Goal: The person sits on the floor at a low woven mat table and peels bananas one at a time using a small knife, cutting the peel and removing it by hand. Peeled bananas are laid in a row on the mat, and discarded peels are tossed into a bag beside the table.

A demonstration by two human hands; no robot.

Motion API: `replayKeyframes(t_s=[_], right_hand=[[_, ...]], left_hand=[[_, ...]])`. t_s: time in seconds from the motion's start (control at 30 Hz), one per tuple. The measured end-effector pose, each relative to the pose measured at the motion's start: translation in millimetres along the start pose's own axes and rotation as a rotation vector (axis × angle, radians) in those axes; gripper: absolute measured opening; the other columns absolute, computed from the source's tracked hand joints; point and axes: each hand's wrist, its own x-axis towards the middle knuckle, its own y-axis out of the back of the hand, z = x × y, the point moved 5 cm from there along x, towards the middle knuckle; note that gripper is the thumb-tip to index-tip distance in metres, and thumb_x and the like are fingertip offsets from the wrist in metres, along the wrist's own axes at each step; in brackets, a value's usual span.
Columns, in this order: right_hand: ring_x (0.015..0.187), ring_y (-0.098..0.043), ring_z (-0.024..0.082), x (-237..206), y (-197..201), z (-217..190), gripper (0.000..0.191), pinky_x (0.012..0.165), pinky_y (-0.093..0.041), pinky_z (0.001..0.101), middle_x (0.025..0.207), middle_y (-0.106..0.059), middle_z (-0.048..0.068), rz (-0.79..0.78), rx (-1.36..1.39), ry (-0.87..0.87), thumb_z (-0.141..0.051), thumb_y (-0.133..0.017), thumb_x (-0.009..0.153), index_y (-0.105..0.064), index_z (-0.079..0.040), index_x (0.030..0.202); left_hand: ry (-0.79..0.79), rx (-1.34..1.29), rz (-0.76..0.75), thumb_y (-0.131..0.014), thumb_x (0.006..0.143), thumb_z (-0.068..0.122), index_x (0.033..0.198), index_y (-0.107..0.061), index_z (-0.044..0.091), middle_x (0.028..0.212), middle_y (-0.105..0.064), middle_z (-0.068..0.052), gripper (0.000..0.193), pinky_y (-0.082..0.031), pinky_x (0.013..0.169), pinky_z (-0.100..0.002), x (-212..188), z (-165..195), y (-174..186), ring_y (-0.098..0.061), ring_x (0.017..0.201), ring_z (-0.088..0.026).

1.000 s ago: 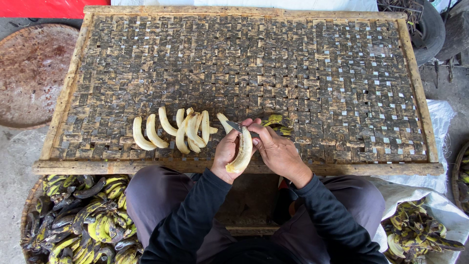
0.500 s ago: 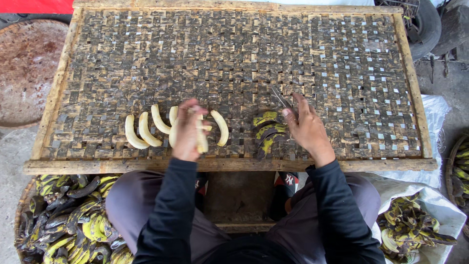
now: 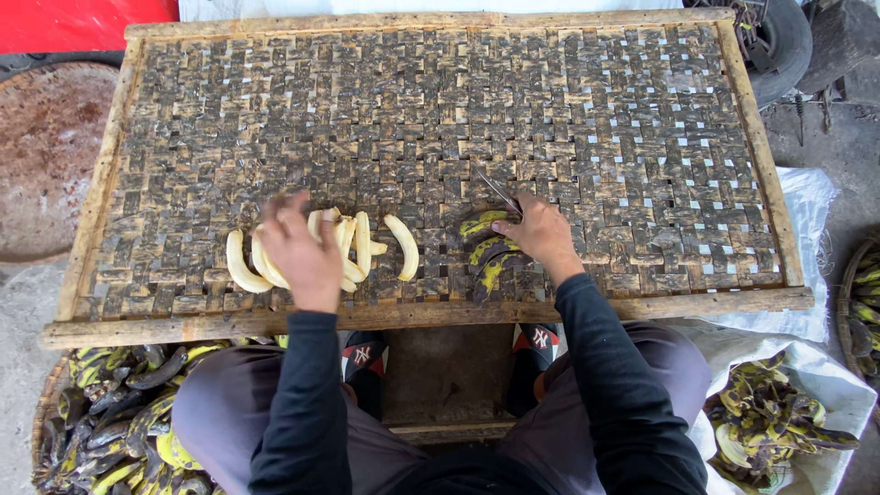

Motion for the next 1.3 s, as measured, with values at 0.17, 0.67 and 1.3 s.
replayKeyframes(t_s=[0.17, 0.67, 1.3], right_hand=[[0.079, -0.074, 0.024, -6, 3, 2, 0.044, 0.075, -0.058, 0.0388, 0.09, -0.078, 0.015, 0.009, 0.445, -0.088, -0.035, -0.086, 0.079, -0.072, 0.0, 0.103], [0.065, -0.067, 0.03, -103, 40, -82, 0.053, 0.059, -0.054, 0.0449, 0.087, -0.071, 0.012, -0.142, 0.307, 0.111, -0.049, -0.04, 0.105, -0.046, -0.018, 0.148], [0.094, -0.073, 0.036, -115, 28, -112, 0.039, 0.076, -0.056, 0.044, 0.106, -0.072, 0.015, 0.003, 0.537, 0.293, -0.036, -0.045, 0.111, -0.043, -0.011, 0.141]], left_hand=[[-0.065, -0.423, -0.407, -0.066, 0.101, 0.018, 0.137, -0.054, 0.006, 0.136, -0.057, -0.02, 0.04, -0.055, 0.101, -0.043, -45, 67, -45, -0.064, 0.12, -0.034], [0.039, -0.353, -0.559, -0.064, 0.105, 0.025, 0.141, -0.041, 0.006, 0.096, -0.075, -0.014, 0.047, -0.06, 0.062, -0.041, -65, 108, -61, -0.076, 0.076, -0.03], [-0.207, -0.208, -0.386, -0.078, 0.09, 0.018, 0.115, -0.055, 0.008, 0.116, -0.069, -0.011, 0.035, -0.058, 0.064, -0.043, -69, 125, -44, -0.073, 0.079, -0.034]])
